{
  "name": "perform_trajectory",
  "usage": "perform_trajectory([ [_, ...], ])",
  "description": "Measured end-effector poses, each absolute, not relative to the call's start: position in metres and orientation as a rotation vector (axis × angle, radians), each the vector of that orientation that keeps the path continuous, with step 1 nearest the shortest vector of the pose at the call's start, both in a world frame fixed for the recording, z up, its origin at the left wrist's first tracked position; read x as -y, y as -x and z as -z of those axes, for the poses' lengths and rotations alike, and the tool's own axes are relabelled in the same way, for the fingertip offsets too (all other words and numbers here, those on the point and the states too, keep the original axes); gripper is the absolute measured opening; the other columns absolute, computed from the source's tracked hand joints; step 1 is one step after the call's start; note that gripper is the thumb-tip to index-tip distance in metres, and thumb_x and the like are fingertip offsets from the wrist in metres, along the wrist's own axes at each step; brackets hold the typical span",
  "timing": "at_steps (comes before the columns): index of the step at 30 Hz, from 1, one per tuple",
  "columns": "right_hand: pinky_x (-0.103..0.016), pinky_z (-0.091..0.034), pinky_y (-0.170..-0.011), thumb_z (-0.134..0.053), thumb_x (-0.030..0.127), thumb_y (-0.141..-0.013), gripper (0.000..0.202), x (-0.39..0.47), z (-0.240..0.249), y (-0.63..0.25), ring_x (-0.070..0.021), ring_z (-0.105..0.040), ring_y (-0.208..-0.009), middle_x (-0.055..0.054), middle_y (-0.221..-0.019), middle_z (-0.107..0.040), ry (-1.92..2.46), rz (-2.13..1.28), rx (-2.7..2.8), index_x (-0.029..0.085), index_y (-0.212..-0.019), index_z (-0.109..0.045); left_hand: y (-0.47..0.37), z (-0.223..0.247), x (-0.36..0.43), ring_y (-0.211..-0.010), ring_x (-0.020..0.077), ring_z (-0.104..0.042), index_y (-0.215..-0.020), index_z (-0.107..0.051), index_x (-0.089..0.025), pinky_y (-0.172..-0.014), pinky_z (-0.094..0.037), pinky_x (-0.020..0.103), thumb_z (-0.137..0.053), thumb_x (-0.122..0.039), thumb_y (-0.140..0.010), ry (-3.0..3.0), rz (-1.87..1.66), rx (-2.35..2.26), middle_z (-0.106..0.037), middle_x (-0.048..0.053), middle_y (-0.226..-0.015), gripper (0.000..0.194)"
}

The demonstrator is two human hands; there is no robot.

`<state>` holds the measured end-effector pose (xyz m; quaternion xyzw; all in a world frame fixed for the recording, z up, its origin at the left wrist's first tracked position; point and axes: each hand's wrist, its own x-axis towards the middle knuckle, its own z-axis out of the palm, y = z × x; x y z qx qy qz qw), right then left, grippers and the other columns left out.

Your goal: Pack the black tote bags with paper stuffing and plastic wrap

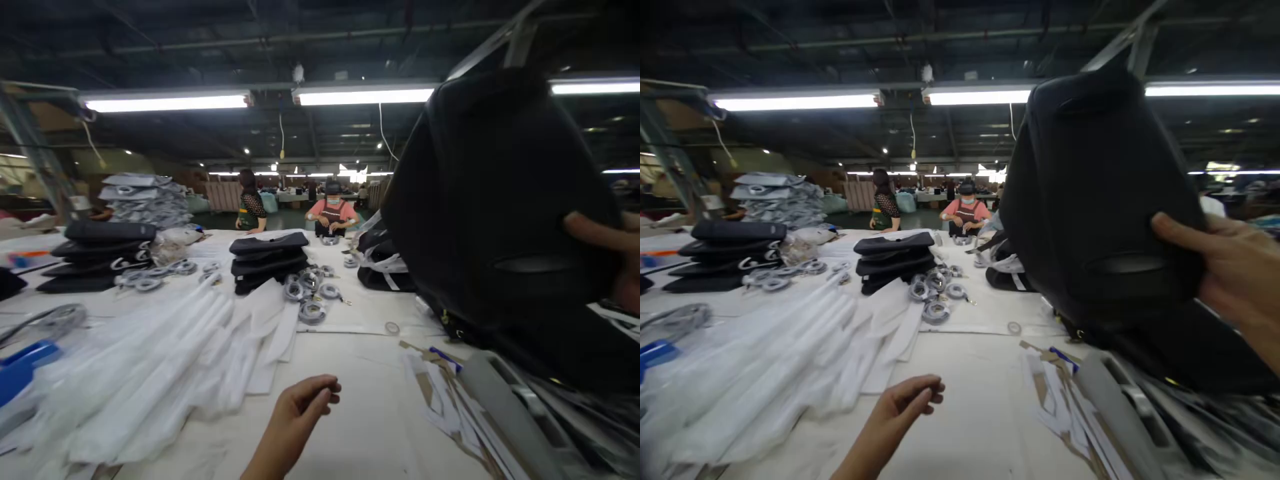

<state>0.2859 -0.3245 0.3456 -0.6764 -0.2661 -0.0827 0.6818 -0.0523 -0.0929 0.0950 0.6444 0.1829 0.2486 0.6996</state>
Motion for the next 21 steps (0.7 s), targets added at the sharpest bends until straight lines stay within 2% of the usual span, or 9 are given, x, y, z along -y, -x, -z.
perform_trajectory([
  [3,-0.05,-0.057,-0.071,-0.069,0.038,-0.081,0.025,0.304,-0.34,-0.261,-0.0293,-0.07,-0.088,-0.014,-0.124,-0.067,1.455,-0.105,0.475,0.033,-0.105,-0.074,0.054,-0.102,0.098,-0.1,0.0256,-0.068,-0.114,-0.071,-0.019,-0.083,-0.053,0.036,-0.068,-0.05,-0.084,-1.386,-0.575,-0.374,-0.073,0.013,-0.111,0.044],
  [7,-0.05,-0.06,-0.064,-0.071,0.037,-0.075,0.029,0.279,-0.32,-0.23,-0.0325,-0.072,-0.081,-0.014,-0.114,-0.071,1.499,-0.268,0.532,0.031,-0.103,-0.075,0.052,-0.109,0.099,-0.1,0.0252,-0.068,-0.116,-0.07,-0.017,-0.082,-0.053,0.035,-0.068,-0.05,-0.084,-1.367,-0.62,-0.354,-0.073,0.014,-0.11,0.046],
  [13,-0.047,-0.061,-0.055,-0.084,0.04,-0.052,0.05,0.268,-0.309,-0.202,-0.0353,-0.072,-0.074,-0.013,-0.102,-0.075,1.565,-0.364,0.643,0.032,-0.1,-0.075,0.051,-0.096,0.093,-0.099,0.0258,-0.067,-0.112,-0.07,-0.014,-0.083,-0.052,0.037,-0.072,-0.054,-0.079,-1.284,-0.666,-0.43,-0.073,0.015,-0.109,0.052],
  [16,-0.045,-0.061,-0.052,-0.089,0.04,-0.041,0.054,0.265,-0.309,-0.197,-0.034,-0.071,-0.069,-0.013,-0.097,-0.075,1.581,-0.365,0.649,0.032,-0.094,-0.076,0.052,-0.094,0.093,-0.101,0.0258,-0.067,-0.114,-0.07,-0.014,-0.085,-0.051,0.037,-0.071,-0.053,-0.079,-1.248,-0.661,-0.437,-0.072,0.015,-0.113,0.052],
  [21,-0.034,-0.057,-0.044,-0.093,0.041,-0.038,0.049,0.264,-0.313,-0.199,-0.0251,-0.067,-0.056,-0.01,-0.082,-0.076,1.56,-0.277,0.697,0.028,-0.083,-0.077,0.052,-0.109,0.095,-0.105,0.0258,-0.066,-0.118,-0.068,-0.017,-0.086,-0.051,0.037,-0.07,-0.052,-0.081,-1.251,-0.673,-0.384,-0.07,0.014,-0.115,0.051],
])
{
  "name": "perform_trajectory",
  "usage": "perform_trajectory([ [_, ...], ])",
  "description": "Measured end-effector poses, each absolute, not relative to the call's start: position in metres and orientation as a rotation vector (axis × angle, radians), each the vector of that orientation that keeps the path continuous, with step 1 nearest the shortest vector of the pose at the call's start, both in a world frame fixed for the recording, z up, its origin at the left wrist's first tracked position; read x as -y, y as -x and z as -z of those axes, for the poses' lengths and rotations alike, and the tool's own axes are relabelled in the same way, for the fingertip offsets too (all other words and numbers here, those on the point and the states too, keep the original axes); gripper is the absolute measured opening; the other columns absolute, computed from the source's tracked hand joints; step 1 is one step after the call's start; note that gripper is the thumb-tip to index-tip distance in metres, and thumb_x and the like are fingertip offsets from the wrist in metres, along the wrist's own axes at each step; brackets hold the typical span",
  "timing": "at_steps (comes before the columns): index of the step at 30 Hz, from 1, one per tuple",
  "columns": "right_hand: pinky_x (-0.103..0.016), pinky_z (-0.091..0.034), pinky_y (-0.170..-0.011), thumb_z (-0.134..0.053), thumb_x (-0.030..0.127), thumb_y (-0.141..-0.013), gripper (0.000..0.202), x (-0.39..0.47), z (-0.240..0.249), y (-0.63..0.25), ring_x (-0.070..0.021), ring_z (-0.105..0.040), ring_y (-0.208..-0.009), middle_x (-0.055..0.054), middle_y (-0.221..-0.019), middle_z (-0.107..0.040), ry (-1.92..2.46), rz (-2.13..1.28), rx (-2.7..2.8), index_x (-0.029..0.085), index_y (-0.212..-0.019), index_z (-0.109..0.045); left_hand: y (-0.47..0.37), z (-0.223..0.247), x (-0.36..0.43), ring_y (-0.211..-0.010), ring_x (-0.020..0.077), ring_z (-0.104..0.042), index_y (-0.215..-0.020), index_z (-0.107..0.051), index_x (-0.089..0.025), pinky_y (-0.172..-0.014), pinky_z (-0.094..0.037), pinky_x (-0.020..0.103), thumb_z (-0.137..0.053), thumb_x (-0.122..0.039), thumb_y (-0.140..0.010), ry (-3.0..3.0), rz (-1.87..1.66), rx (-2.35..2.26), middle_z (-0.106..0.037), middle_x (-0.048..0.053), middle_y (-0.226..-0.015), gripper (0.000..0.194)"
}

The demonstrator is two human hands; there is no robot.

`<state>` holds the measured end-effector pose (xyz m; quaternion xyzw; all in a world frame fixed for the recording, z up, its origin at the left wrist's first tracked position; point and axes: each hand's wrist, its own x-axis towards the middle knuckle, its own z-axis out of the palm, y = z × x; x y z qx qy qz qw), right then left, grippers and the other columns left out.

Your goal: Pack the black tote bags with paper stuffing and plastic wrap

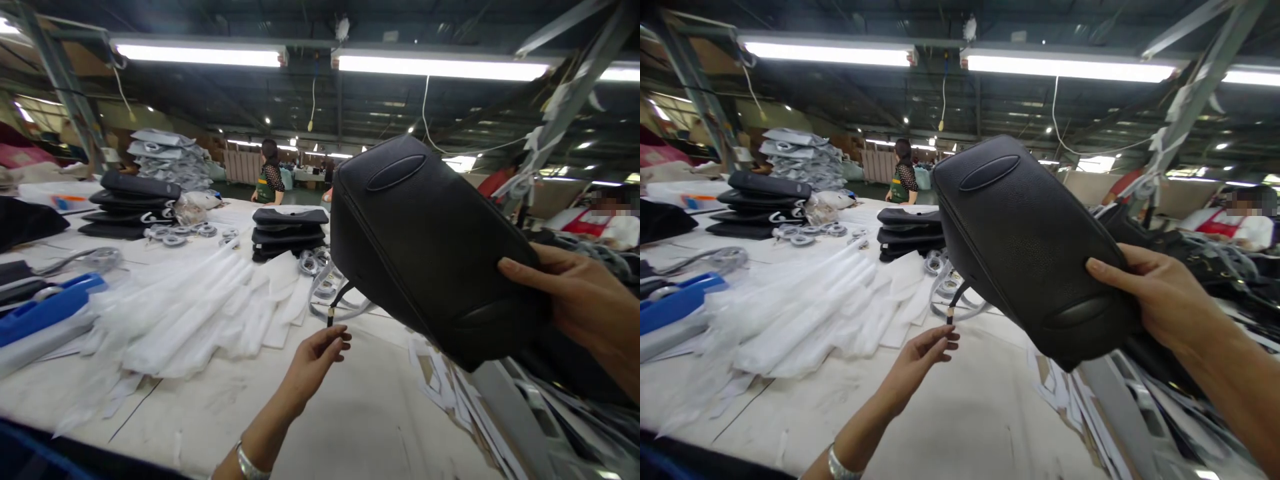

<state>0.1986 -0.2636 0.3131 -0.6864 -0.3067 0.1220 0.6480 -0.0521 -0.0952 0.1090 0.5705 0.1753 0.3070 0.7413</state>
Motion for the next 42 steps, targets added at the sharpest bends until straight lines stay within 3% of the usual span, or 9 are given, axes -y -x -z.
perform_trajectory([
  [9,-0.024,-0.056,-0.05,-0.092,0.039,-0.045,0.047,0.265,-0.299,-0.191,-0.0172,-0.066,-0.062,-0.007,-0.088,-0.076,1.509,-0.183,0.736,0.024,-0.088,-0.078,0.046,-0.124,0.1,-0.114,0.0288,-0.062,-0.126,-0.063,-0.016,-0.096,-0.05,0.042,-0.064,-0.05,-0.087,-1.226,-0.677,-0.332,-0.066,0.016,-0.124,0.052],
  [15,-0.027,-0.06,-0.066,-0.088,0.036,-0.059,0.042,0.248,-0.269,-0.172,-0.019,-0.069,-0.076,-0.003,-0.094,-0.076,1.348,-0.227,0.715,0.024,-0.097,-0.076,0.001,-0.148,0.133,-0.136,0.0294,-0.045,-0.145,-0.045,-0.025,-0.11,-0.039,0.044,-0.067,-0.046,-0.086,-1.319,-0.778,-0.156,-0.049,0.011,-0.148,0.066],
  [21,-0.043,-0.058,-0.088,-0.077,0.041,-0.075,0.039,0.208,-0.207,-0.137,-0.0258,-0.066,-0.106,-0.002,-0.109,-0.073,0.976,-0.219,0.547,0.028,-0.111,-0.071,-0.022,-0.186,0.126,-0.101,0.026,-0.065,-0.118,-0.064,-0.016,-0.088,-0.051,0.035,-0.075,-0.046,-0.077,-1.552,-1.053,-0.403,-0.072,0.008,-0.11,0.052],
  [25,-0.043,-0.059,-0.084,-0.061,0.054,-0.086,0.051,0.202,-0.143,-0.112,-0.0264,-0.063,-0.112,-0.005,-0.119,-0.069,1.016,-0.354,0.45,0.031,-0.132,-0.059,0.005,-0.214,0.078,-0.076,0.0197,-0.063,-0.093,-0.071,-0.016,-0.066,-0.045,0.026,-0.074,-0.046,-0.077,-2.135,-0.784,-0.331,-0.072,0.002,-0.083,0.035],
  [30,-0.039,-0.057,-0.068,-0.064,0.049,-0.085,0.026,0.259,-0.097,-0.09,-0.0271,-0.071,-0.078,-0.003,-0.082,-0.075,1.585,-0.957,1.134,0.03,-0.095,-0.078,0.045,-0.206,0.037,-0.065,0.0158,-0.06,-0.086,-0.071,-0.02,-0.058,-0.035,0.023,-0.078,-0.042,-0.075,-2.616,-0.251,-0.052,-0.068,-0.002,-0.07,0.025],
  [32,-0.038,-0.057,-0.069,-0.059,0.045,-0.088,0.02,0.286,-0.101,-0.097,-0.0252,-0.071,-0.072,0.0,-0.075,-0.074,1.682,-0.822,1.403,0.037,-0.084,-0.078,0.059,-0.181,0.038,-0.069,0.0176,-0.063,-0.088,-0.072,-0.022,-0.06,-0.036,0.023,-0.08,-0.036,-0.074,-2.648,-0.133,-0.033,-0.07,-0.001,-0.073,0.021],
  [34,-0.041,-0.059,-0.072,-0.061,0.043,-0.087,0.016,0.301,-0.11,-0.113,-0.0264,-0.072,-0.079,0.002,-0.085,-0.076,1.744,-0.456,1.526,0.045,-0.093,-0.076,0.073,-0.152,0.046,-0.077,0.0207,-0.067,-0.095,-0.073,-0.024,-0.065,-0.04,0.024,-0.079,-0.033,-0.076,-2.615,-0.11,-0.132,-0.073,0.001,-0.082,0.022],
  [38,-0.054,-0.051,-0.098,-0.07,0.048,-0.078,0.054,0.296,-0.111,-0.152,-0.0339,-0.063,-0.114,0.001,-0.127,-0.065,1.868,0.099,1.751,0.046,-0.13,-0.059,0.101,-0.112,0.074,-0.1,0.0239,-0.067,-0.116,-0.068,-0.026,-0.086,-0.048,0.027,-0.074,-0.033,-0.081,-2.464,-0.286,-0.399,-0.073,0.003,-0.109,0.036],
  [42,-0.045,-0.061,-0.078,-0.068,0.058,-0.078,0.058,0.293,-0.095,-0.165,-0.0324,-0.072,-0.093,-0.004,-0.115,-0.072,1.949,0.259,1.909,0.035,-0.13,-0.062,0.12,-0.095,0.103,-0.117,0.0221,-0.061,-0.121,-0.065,-0.028,-0.103,-0.045,0.031,-0.071,-0.03,-0.085,-2.298,-0.474,-0.59,-0.067,0.003,-0.125,0.037],
])
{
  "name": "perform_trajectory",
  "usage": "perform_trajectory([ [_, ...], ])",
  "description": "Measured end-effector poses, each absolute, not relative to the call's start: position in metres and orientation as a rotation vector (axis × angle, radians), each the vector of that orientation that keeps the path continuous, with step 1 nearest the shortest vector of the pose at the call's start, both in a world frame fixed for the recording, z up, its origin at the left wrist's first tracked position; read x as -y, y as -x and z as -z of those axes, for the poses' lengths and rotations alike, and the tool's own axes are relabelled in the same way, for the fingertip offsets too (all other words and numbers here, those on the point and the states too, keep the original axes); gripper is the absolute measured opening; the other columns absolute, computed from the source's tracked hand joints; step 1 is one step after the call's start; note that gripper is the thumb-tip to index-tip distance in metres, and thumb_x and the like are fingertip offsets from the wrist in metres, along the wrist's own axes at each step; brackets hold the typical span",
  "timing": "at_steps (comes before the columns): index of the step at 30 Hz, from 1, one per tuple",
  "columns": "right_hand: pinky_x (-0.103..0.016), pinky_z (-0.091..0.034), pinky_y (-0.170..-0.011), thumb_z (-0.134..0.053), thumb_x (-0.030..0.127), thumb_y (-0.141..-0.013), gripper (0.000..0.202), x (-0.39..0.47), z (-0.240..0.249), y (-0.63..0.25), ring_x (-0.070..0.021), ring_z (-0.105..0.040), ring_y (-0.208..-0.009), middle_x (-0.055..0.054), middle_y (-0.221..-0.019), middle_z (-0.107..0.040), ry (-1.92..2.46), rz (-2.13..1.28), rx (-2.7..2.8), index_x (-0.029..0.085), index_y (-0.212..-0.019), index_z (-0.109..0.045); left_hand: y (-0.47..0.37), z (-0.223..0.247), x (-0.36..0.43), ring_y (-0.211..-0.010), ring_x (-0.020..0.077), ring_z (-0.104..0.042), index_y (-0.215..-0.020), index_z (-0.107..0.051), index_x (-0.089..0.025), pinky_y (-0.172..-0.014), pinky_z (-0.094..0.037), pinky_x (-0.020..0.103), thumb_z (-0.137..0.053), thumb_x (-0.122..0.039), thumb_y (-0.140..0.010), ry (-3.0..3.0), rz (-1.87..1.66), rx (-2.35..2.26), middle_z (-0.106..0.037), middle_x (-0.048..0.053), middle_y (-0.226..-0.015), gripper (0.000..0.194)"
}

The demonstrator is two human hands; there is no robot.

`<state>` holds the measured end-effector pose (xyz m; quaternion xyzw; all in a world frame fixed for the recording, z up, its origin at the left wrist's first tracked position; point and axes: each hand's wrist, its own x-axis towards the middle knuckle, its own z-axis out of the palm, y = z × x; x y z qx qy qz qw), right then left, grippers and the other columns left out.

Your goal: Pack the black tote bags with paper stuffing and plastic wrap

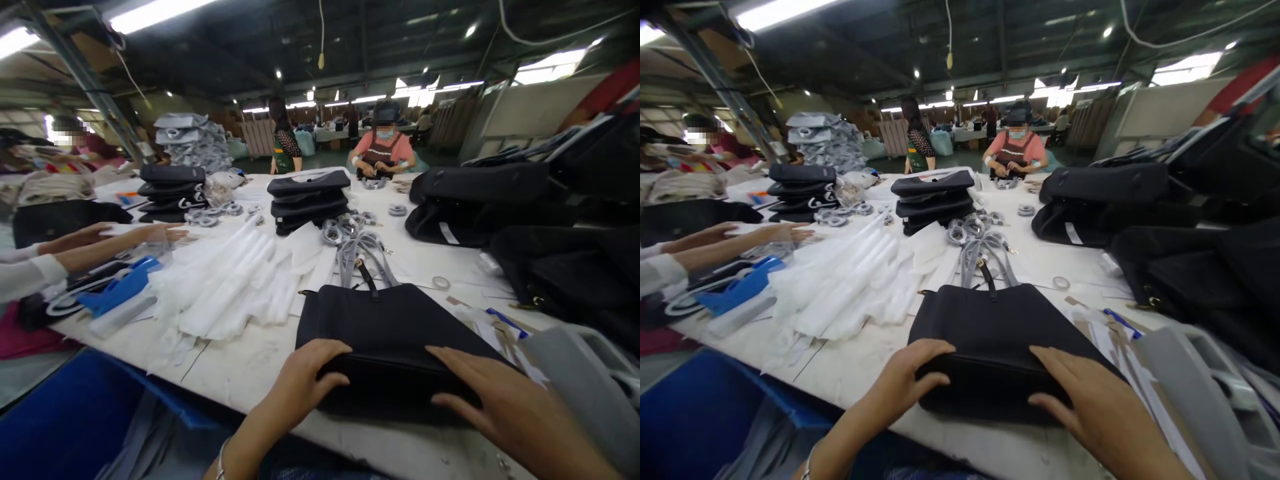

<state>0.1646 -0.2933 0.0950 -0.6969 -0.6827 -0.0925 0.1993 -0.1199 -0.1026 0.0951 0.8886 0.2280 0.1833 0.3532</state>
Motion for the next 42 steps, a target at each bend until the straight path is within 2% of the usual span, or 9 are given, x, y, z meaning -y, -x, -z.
perform_trajectory([
  [6,-0.031,-0.057,-0.049,-0.055,0.049,-0.091,0.032,0.281,-0.124,-0.16,-0.0238,-0.072,-0.06,-0.002,-0.084,-0.078,1.881,0.023,2.201,0.027,-0.102,-0.076,0.136,-0.053,0.14,-0.146,0.0316,-0.027,-0.148,-0.037,-0.028,-0.117,-0.028,0.055,-0.067,-0.037,-0.085,-2.022,-0.772,-1.183,-0.031,0.011,-0.158,0.07],
  [9,-0.031,-0.06,-0.067,-0.052,0.041,-0.095,0.029,0.219,-0.145,-0.158,-0.0239,-0.074,-0.079,-0.003,-0.095,-0.077,1.788,-0.187,2.314,0.028,-0.105,-0.075,0.141,-0.043,0.148,-0.147,0.0305,-0.026,-0.147,-0.038,-0.028,-0.117,-0.027,0.055,-0.063,-0.038,-0.087,-1.869,-0.782,-1.222,-0.029,0.011,-0.159,0.066],
  [14,-0.04,-0.049,-0.102,-0.047,0.021,-0.094,0.036,0.095,-0.119,-0.143,-0.0259,-0.06,-0.119,-0.008,-0.132,-0.063,1.542,-0.277,2.536,0.022,-0.126,-0.065,0.143,-0.055,0.146,-0.14,0.0326,-0.039,-0.11,-0.062,-0.024,-0.115,-0.03,0.055,-0.067,-0.039,-0.083,-1.73,-0.835,-1.141,-0.049,0.011,-0.146,0.032],
  [22,-0.044,-0.044,-0.102,-0.045,0.051,-0.096,0.051,0.016,-0.058,-0.132,-0.0315,-0.059,-0.118,-0.015,-0.126,-0.066,1.796,-0.511,2.251,0.015,-0.127,-0.064,0.147,-0.058,0.144,-0.138,0.0345,-0.041,-0.093,-0.061,-0.023,-0.113,-0.035,0.05,-0.078,-0.05,-0.072,-1.61,-0.875,-1.002,-0.048,0.013,-0.147,0.038],
  [27,-0.037,-0.049,-0.081,-0.055,0.059,-0.088,0.056,-0.001,-0.072,-0.145,-0.0257,-0.066,-0.088,-0.007,-0.096,-0.073,1.744,-0.98,2.167,0.022,-0.131,-0.062,0.147,-0.051,0.145,-0.144,0.0363,-0.031,-0.094,-0.065,-0.022,-0.115,-0.031,0.048,-0.077,-0.055,-0.071,-1.598,-0.893,-0.974,-0.031,0.012,-0.158,0.042],
  [30,-0.029,-0.048,-0.067,-0.064,0.059,-0.083,0.06,-0.003,-0.073,-0.15,-0.0199,-0.065,-0.074,-0.002,-0.082,-0.071,1.603,-1.327,1.958,0.026,-0.133,-0.06,0.143,-0.049,0.144,-0.15,0.0362,-0.014,-0.118,-0.063,-0.025,-0.12,-0.019,0.051,-0.073,-0.06,-0.074,-1.528,-0.952,-0.971,-0.015,0.009,-0.164,0.057],
  [33,-0.024,-0.046,-0.06,-0.069,0.055,-0.082,0.056,-0.002,-0.064,-0.15,-0.0151,-0.063,-0.068,0.0,-0.08,-0.07,1.471,-1.548,1.484,0.026,-0.129,-0.062,0.138,-0.051,0.143,-0.151,0.0324,-0.007,-0.154,-0.023,-0.029,-0.121,-0.012,0.052,-0.063,-0.066,-0.079,-1.321,-0.981,-0.968,-0.007,0.008,-0.165,0.092],
  [36,-0.021,-0.046,-0.056,-0.078,0.05,-0.074,0.05,-0.003,-0.054,-0.146,-0.0119,-0.061,-0.06,0.002,-0.073,-0.068,1.401,-1.6,1.049,0.025,-0.116,-0.068,0.132,-0.059,0.141,-0.149,0.0322,-0.018,-0.157,-0.001,-0.027,-0.121,-0.016,0.051,-0.059,-0.067,-0.082,-1.199,-0.861,-0.898,-0.017,0.011,-0.163,0.104],
  [42,-0.023,-0.044,-0.053,-0.081,0.056,-0.062,0.055,-0.012,-0.048,-0.138,-0.0125,-0.056,-0.056,0.003,-0.066,-0.065,1.468,-1.411,0.9,0.021,-0.103,-0.072,0.129,-0.084,0.127,-0.124,0.035,-0.055,-0.14,-0.051,-0.019,-0.104,-0.046,0.043,-0.066,-0.069,-0.075,-1.331,-0.551,-0.62,-0.06,0.009,-0.137,0.083],
])
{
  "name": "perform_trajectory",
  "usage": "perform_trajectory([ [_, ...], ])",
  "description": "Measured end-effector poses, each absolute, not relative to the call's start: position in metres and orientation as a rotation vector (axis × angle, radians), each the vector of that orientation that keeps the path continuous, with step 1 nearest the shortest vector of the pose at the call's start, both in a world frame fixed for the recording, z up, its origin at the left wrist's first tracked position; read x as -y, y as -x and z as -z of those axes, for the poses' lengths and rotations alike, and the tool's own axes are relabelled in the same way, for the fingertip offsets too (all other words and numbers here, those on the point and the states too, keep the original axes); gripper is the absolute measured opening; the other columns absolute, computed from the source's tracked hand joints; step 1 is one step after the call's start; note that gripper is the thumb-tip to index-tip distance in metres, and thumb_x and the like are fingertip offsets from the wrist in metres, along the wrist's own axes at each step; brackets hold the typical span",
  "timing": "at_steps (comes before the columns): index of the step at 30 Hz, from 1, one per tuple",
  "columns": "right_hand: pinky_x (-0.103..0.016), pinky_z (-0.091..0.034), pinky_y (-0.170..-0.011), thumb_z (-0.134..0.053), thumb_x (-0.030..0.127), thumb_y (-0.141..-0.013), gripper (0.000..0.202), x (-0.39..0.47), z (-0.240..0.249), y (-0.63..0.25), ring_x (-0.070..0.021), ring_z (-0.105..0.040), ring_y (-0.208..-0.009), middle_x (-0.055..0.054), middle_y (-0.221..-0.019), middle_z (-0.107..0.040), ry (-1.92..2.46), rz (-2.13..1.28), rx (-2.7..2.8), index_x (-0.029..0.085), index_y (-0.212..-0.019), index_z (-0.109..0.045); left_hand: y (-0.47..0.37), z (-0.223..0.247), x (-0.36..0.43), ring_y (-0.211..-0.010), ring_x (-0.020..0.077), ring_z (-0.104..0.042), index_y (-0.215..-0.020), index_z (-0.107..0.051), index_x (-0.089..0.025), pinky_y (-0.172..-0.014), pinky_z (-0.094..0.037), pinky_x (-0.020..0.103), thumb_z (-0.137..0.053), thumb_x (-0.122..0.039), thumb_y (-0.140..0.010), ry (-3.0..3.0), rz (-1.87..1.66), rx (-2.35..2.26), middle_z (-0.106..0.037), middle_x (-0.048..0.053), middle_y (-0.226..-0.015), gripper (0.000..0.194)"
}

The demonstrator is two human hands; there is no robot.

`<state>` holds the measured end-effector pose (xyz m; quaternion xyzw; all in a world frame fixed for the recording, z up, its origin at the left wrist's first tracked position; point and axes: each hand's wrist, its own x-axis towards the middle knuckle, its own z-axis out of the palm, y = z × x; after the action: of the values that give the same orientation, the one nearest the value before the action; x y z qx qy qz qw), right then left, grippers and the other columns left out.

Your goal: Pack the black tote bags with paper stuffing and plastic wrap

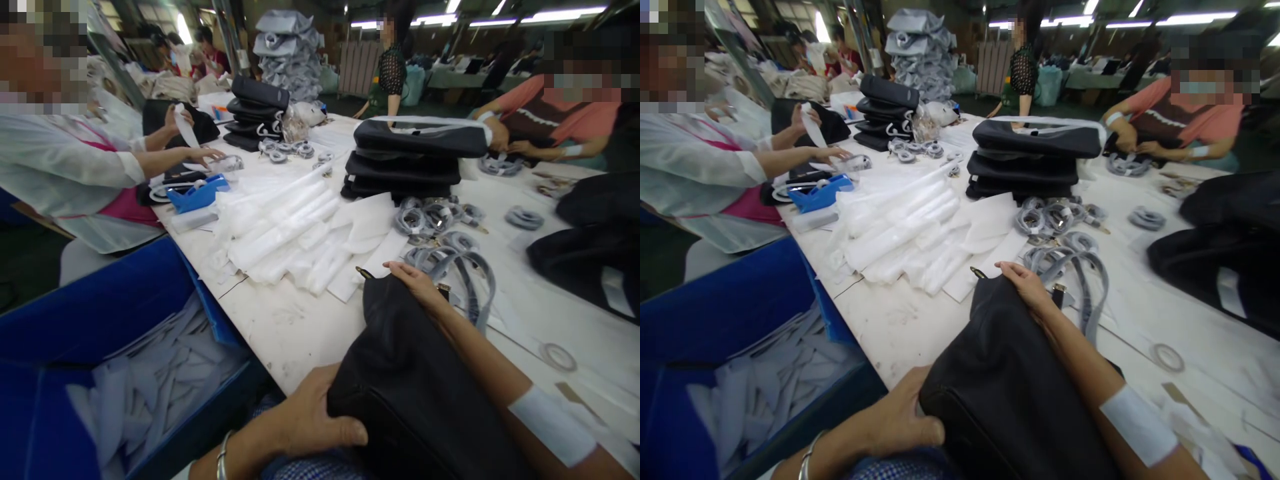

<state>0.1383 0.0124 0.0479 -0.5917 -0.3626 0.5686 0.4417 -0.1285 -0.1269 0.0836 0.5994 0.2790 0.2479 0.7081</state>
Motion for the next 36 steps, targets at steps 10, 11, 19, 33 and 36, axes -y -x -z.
perform_trajectory([
  [10,-0.03,-0.036,-0.062,-0.04,0.064,-0.089,0.06,-0.023,-0.043,-0.148,-0.0202,-0.057,-0.065,-0.001,-0.062,-0.062,1.811,-0.586,1.593,0.018,-0.091,-0.078,0.123,-0.11,0.11,-0.118,0.0308,-0.059,-0.137,-0.055,-0.022,-0.105,-0.045,0.037,-0.082,-0.05,-0.066,-1.594,-0.68,-0.705,-0.063,0.007,-0.131,0.08],
  [11,-0.031,-0.036,-0.062,-0.039,0.064,-0.09,0.06,-0.023,-0.042,-0.151,-0.0207,-0.058,-0.066,-0.002,-0.064,-0.063,1.826,-0.556,1.59,0.018,-0.091,-0.078,0.121,-0.11,0.113,-0.118,0.0308,-0.059,-0.138,-0.054,-0.022,-0.105,-0.045,0.037,-0.082,-0.049,-0.067,-1.557,-0.734,-0.728,-0.063,0.007,-0.131,0.08],
  [19,-0.034,-0.042,-0.069,-0.039,0.06,-0.092,0.056,-0.032,-0.031,-0.149,-0.0244,-0.064,-0.074,-0.007,-0.075,-0.071,1.841,-0.474,1.718,0.018,-0.086,-0.076,0.124,-0.138,0.113,-0.098,0.0232,-0.068,-0.12,-0.067,-0.025,-0.088,-0.052,0.027,-0.081,-0.042,-0.071,-1.618,-0.607,-0.704,-0.072,0.002,-0.11,0.053],
  [33,-0.032,-0.049,-0.064,-0.033,0.044,-0.102,0.044,0.057,-0.111,-0.122,-0.0184,-0.064,-0.062,-0.002,-0.062,-0.064,0.748,-0.71,2.169,0.02,-0.104,-0.069,0.108,-0.119,0.107,-0.101,0.0237,-0.067,-0.111,-0.072,-0.02,-0.094,-0.051,0.032,-0.062,-0.042,-0.088,-1.538,-0.763,-0.689,-0.073,0.005,-0.109,0.033],
  [36,-0.032,-0.043,-0.058,-0.033,0.038,-0.102,0.042,0.056,-0.101,-0.119,-0.0173,-0.057,-0.055,-0.001,-0.057,-0.058,0.787,-0.59,2.125,0.019,-0.09,-0.069,0.102,-0.094,0.09,-0.106,0.0239,-0.066,-0.105,-0.074,-0.017,-0.095,-0.052,0.036,-0.046,-0.047,-0.096,-1.317,-0.797,-0.702,-0.073,0.008,-0.111,0.042],
])
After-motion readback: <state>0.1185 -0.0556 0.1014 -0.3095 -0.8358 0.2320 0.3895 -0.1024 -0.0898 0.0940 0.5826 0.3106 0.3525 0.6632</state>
